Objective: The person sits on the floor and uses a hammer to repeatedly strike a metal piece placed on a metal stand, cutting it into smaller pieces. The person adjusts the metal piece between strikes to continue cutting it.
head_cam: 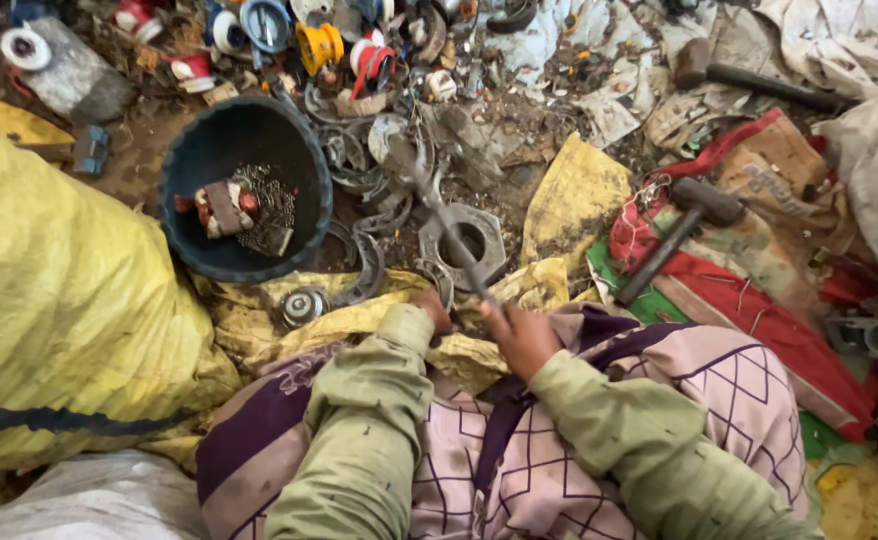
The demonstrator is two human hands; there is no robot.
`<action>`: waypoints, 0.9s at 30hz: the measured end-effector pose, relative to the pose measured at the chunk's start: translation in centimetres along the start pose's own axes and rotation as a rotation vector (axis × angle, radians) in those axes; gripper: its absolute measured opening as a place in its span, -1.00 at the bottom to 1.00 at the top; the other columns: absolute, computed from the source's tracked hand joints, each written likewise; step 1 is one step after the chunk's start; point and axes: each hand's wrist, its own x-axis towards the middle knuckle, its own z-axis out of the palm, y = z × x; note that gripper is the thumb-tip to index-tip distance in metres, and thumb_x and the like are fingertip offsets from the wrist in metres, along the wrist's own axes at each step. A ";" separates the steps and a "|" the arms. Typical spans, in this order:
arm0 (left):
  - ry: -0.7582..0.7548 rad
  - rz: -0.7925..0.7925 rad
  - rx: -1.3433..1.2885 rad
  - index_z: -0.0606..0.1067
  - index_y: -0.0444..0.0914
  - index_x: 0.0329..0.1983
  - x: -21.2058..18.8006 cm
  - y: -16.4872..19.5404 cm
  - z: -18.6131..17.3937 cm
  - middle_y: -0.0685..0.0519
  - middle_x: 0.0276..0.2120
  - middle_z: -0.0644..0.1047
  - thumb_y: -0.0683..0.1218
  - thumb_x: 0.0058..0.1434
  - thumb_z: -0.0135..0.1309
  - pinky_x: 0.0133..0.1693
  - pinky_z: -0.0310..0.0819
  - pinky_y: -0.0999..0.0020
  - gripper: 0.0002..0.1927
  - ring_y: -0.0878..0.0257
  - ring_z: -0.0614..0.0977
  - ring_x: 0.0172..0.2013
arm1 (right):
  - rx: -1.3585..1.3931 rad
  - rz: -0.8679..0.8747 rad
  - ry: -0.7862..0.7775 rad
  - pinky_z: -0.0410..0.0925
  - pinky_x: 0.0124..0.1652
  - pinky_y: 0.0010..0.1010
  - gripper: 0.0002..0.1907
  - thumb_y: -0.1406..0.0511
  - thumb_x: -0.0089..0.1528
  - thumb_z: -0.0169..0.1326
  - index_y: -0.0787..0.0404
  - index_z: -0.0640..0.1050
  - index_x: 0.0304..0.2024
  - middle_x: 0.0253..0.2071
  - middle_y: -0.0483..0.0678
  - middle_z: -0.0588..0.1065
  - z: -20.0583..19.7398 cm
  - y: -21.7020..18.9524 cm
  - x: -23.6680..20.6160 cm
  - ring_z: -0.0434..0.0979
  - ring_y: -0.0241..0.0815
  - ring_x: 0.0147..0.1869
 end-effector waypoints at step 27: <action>0.258 0.068 -0.033 0.63 -0.32 -0.12 1.9 -2.4 0.0 -0.27 -0.08 0.61 0.11 0.03 0.29 0.00 0.55 0.04 -0.53 -0.19 0.65 -0.01 | -0.133 0.133 -0.214 0.40 -0.24 0.03 -0.32 -0.19 0.31 -0.08 0.29 0.60 -0.35 -0.46 0.23 0.56 2.1 4.2 2.9 0.60 0.27 -0.32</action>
